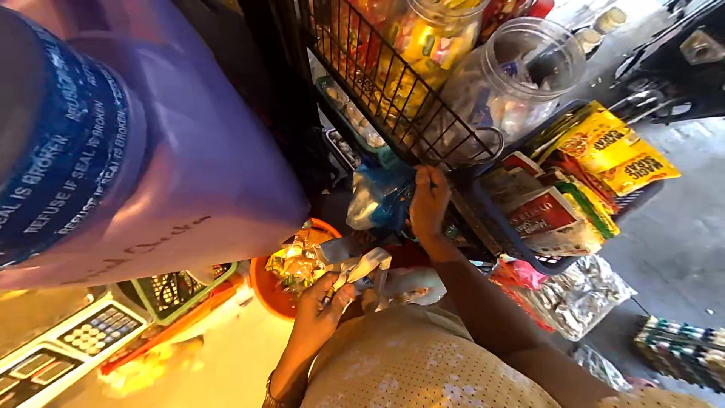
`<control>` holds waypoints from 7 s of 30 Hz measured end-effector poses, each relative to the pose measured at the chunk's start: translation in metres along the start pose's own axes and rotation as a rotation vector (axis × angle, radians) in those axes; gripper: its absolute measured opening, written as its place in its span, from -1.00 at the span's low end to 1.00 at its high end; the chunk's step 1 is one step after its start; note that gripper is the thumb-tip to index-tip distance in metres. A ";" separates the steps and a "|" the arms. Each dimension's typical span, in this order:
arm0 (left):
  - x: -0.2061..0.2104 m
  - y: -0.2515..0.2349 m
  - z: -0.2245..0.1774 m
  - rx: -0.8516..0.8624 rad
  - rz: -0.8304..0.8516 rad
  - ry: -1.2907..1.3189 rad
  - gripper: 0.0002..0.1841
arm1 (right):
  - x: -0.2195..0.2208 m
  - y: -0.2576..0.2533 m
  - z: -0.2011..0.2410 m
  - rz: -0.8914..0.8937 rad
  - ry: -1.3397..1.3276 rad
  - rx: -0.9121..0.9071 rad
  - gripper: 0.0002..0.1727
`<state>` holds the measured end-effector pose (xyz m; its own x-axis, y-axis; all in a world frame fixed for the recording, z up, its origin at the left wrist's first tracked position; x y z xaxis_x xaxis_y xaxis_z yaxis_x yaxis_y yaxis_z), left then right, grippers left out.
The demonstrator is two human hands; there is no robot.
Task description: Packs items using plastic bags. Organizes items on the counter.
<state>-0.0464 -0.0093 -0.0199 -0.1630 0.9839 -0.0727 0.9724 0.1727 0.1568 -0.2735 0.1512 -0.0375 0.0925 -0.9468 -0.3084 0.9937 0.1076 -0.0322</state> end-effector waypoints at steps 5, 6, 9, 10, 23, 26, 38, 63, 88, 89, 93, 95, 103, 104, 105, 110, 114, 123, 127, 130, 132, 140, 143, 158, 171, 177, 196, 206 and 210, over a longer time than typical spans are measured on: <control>0.010 -0.007 0.010 -0.040 0.021 0.041 -0.87 | -0.007 -0.002 -0.010 -0.060 0.037 0.114 -0.59; 0.012 -0.008 0.010 -0.051 0.030 0.043 -0.88 | -0.006 -0.004 -0.013 -0.070 0.028 0.140 -0.58; 0.016 -0.008 0.010 -0.083 0.058 0.035 -0.88 | 0.001 -0.007 -0.024 -0.104 0.016 0.182 -0.55; 0.016 -0.008 0.010 -0.090 0.073 0.031 -0.88 | 0.002 -0.006 -0.029 -0.087 0.027 0.199 -0.54; 0.020 -0.014 0.014 -0.139 0.215 -0.107 -0.80 | -0.040 0.027 -0.037 0.147 0.077 0.107 -0.29; 0.021 -0.016 0.017 -0.062 0.274 -0.196 -0.76 | -0.035 0.047 -0.041 0.018 0.072 0.115 -0.38; 0.046 -0.057 -0.020 0.163 0.340 -0.142 -0.74 | -0.047 0.060 0.004 1.008 -0.359 0.050 -0.05; 0.141 -0.210 -0.010 0.075 -0.103 -0.964 -0.65 | -0.070 0.016 -0.005 0.365 1.033 0.191 -0.47; 0.034 -0.167 -0.019 -0.005 -0.248 -0.869 -0.77 | -0.004 0.021 -0.043 0.782 0.642 0.014 -0.54; 0.034 -0.164 -0.031 0.014 -0.257 -0.913 -0.78 | -0.007 0.021 -0.040 0.783 0.552 0.006 -0.59; 0.050 -0.146 -0.072 0.110 -0.226 -0.979 -0.83 | -0.031 0.026 -0.031 0.818 0.004 0.151 -0.62; 0.062 -0.142 -0.086 0.069 -0.120 -0.939 -0.82 | -0.048 0.023 -0.030 0.791 -0.193 0.304 -0.57; 0.078 -0.176 -0.022 -0.293 0.156 -0.615 -0.73 | -0.072 0.005 -0.052 0.631 0.470 0.113 -0.74; 0.077 -0.168 -0.014 -0.290 0.165 -0.550 -0.72 | -0.072 0.007 -0.053 0.627 0.541 0.066 -0.73; 0.076 -0.158 -0.009 -0.285 0.166 -0.495 -0.71 | -0.072 0.010 -0.054 0.626 0.582 0.030 -0.73; 0.081 -0.168 -0.003 -0.213 0.073 -0.518 -0.64 | -0.075 0.021 -0.049 0.596 0.578 -0.076 -0.79; 0.090 -0.193 -0.007 -0.070 0.027 -0.675 -0.55 | -0.067 0.026 -0.037 0.577 0.499 -0.176 -0.88; 0.098 -0.211 -0.021 0.064 -0.112 -0.073 -0.71 | -0.076 0.002 -0.016 0.270 0.422 -0.061 -0.55; 0.104 -0.198 -0.019 0.008 -0.103 -0.229 -0.57 | -0.058 -0.010 -0.023 0.298 0.563 -0.043 -0.46; 0.106 -0.199 -0.013 -0.048 0.033 -0.285 -0.55 | -0.052 -0.014 -0.027 0.267 0.602 -0.088 -0.57; 0.103 -0.196 -0.011 -0.090 0.154 -0.306 -0.57 | -0.052 -0.014 -0.028 0.264 0.601 -0.088 -0.60; 0.065 -0.159 -0.010 -0.012 0.002 -0.763 -0.75 | -0.064 0.011 -0.010 0.226 0.582 -0.133 -0.46; 0.059 -0.154 -0.006 -0.075 -0.065 -0.755 -0.81 | -0.058 0.028 -0.003 0.241 0.450 -0.332 -0.67; 0.083 -0.141 0.024 -0.117 -0.015 -0.470 -0.72 | -0.016 0.017 -0.018 1.004 0.681 -0.049 -0.72; 0.092 -0.110 -0.045 0.247 -0.119 -0.397 -0.63 | -0.254 0.050 0.055 -0.082 0.633 -0.440 -0.68; 0.186 -0.123 -0.076 0.401 0.132 -0.569 -0.56 | -0.240 0.043 0.009 0.013 0.807 -0.207 -0.39; 0.253 -0.161 -0.124 0.387 0.225 -0.431 -0.67 | -0.256 0.047 -0.008 0.026 0.641 -0.268 -0.65; 0.247 -0.169 -0.117 0.381 0.175 -0.521 -0.67 | -0.236 0.050 0.008 0.077 0.893 -0.234 -0.63; 0.248 -0.168 -0.104 0.396 0.130 -0.612 -0.73 | -0.242 0.047 0.010 0.140 0.898 -0.252 -0.56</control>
<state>-0.2672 0.2106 0.0379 -0.0327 0.7742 -0.6321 0.9838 -0.0866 -0.1568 -0.2486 0.3829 0.0451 0.0224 -0.3433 -0.9390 0.9245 0.3647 -0.1113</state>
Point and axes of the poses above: each hand's wrist, its own y-axis away from the middle knuckle, its own x-axis out of the palm, z = x × y, the point moved 3 cm from there along -y, towards the middle knuckle, and after that the axes turned 5 degrees about z, right-handed, at the moved point
